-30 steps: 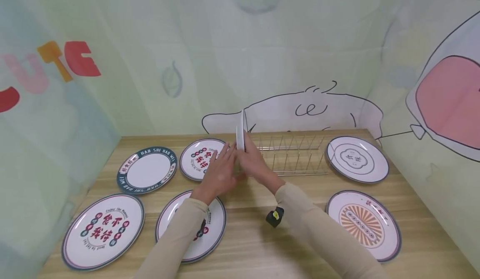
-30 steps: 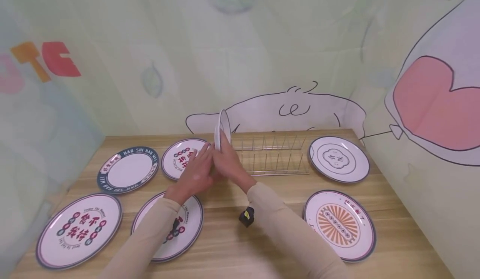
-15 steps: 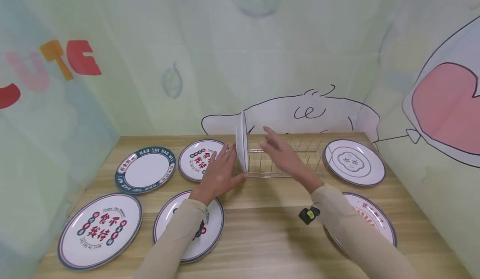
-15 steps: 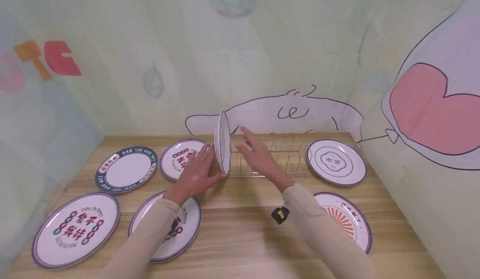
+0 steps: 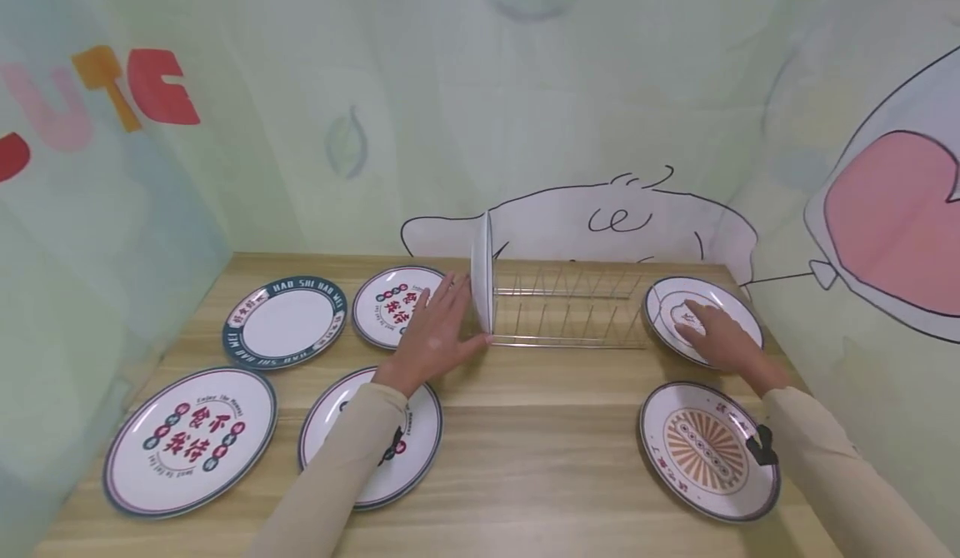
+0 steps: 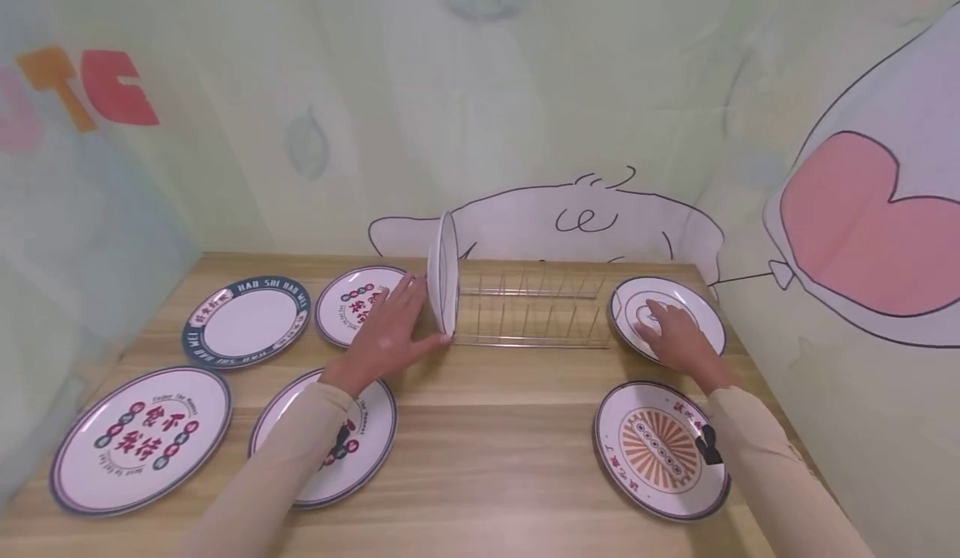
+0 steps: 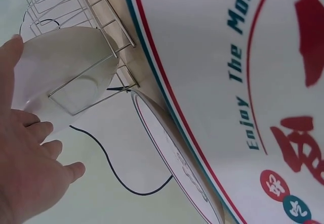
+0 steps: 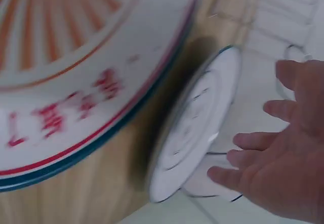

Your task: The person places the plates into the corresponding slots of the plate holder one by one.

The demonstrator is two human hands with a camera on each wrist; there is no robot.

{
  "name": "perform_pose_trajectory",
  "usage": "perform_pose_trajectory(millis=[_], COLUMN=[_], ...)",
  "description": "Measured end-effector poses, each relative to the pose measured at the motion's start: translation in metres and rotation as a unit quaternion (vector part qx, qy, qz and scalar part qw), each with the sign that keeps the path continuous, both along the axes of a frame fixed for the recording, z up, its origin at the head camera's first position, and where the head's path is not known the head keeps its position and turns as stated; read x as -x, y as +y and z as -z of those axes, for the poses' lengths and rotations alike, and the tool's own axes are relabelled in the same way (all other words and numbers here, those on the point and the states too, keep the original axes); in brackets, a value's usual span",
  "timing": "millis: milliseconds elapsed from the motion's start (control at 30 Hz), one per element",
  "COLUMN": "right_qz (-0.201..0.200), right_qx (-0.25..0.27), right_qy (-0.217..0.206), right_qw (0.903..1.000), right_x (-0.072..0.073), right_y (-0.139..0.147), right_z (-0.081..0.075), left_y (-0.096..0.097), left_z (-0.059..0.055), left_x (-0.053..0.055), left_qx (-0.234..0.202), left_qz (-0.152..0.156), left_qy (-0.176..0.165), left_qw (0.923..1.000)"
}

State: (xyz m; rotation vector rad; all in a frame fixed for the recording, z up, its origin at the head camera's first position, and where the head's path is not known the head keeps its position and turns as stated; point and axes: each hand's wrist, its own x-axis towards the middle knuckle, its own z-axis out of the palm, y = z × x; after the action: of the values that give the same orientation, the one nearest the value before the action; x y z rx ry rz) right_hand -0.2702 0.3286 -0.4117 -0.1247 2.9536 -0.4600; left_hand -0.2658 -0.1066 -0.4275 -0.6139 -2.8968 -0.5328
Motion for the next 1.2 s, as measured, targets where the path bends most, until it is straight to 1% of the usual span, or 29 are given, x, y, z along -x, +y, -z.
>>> perform_pose_trajectory(millis=[100, 167, 233, 333, 433, 600, 667, 767, 833, 900, 1033, 1133, 1200], right_qz=[-0.005, 0.000, 0.004, 0.011, 0.015, 0.030, 0.034, 0.030, 0.027, 0.022, 0.010, -0.009, -0.024], right_qx=[-0.036, -0.046, -0.050, -0.060, -0.066, -0.061, -0.064, -0.077, -0.084, -0.091, -0.100, -0.106, -0.107], right_qy=[-0.034, -0.046, -0.048, -0.045, -0.040, -0.050, -0.050, -0.037, -0.028, -0.019, -0.015, -0.007, 0.007], right_qw=[0.9988, 0.9979, 0.9976, 0.9971, 0.9969, 0.9964, 0.9961, 0.9959, 0.9958, 0.9954, 0.9948, 0.9943, 0.9939], right_x=[-0.002, -0.006, -0.010, -0.013, -0.013, -0.010, -0.010, -0.009, -0.009, -0.008, -0.007, -0.006, -0.005], right_y=[0.016, 0.021, 0.023, 0.025, 0.027, 0.027, 0.026, 0.025, 0.024, 0.022, 0.021, 0.020, 0.019], right_z=[0.026, 0.038, 0.045, 0.051, 0.055, 0.055, 0.054, 0.054, 0.053, 0.053, 0.055, 0.057, 0.056], left_y=[-0.001, -0.001, 0.000, 0.000, 0.001, 0.004, 0.006, 0.008, 0.009, 0.010, 0.011, 0.011, 0.011], left_z=[-0.001, -0.002, -0.003, -0.007, -0.012, -0.025, -0.029, -0.036, -0.040, -0.043, -0.046, -0.046, -0.046], left_x=[0.000, 0.000, 0.000, 0.001, 0.001, 0.002, 0.002, 0.001, 0.000, -0.002, -0.005, -0.006, -0.006], left_qx=[-0.006, -0.016, -0.019, -0.012, 0.003, 0.032, 0.052, 0.083, 0.098, 0.115, 0.139, 0.150, 0.156], left_qz=[-0.002, -0.002, -0.003, -0.001, 0.003, 0.004, 0.004, 0.005, 0.004, 0.001, -0.005, -0.011, -0.015], left_qy=[0.001, 0.004, 0.016, 0.034, 0.050, 0.082, 0.099, 0.125, 0.137, 0.143, 0.140, 0.139, 0.140], left_qw=[1.0000, 0.9999, 0.9997, 0.9993, 0.9987, 0.9961, 0.9937, 0.9887, 0.9857, 0.9830, 0.9803, 0.9788, 0.9778])
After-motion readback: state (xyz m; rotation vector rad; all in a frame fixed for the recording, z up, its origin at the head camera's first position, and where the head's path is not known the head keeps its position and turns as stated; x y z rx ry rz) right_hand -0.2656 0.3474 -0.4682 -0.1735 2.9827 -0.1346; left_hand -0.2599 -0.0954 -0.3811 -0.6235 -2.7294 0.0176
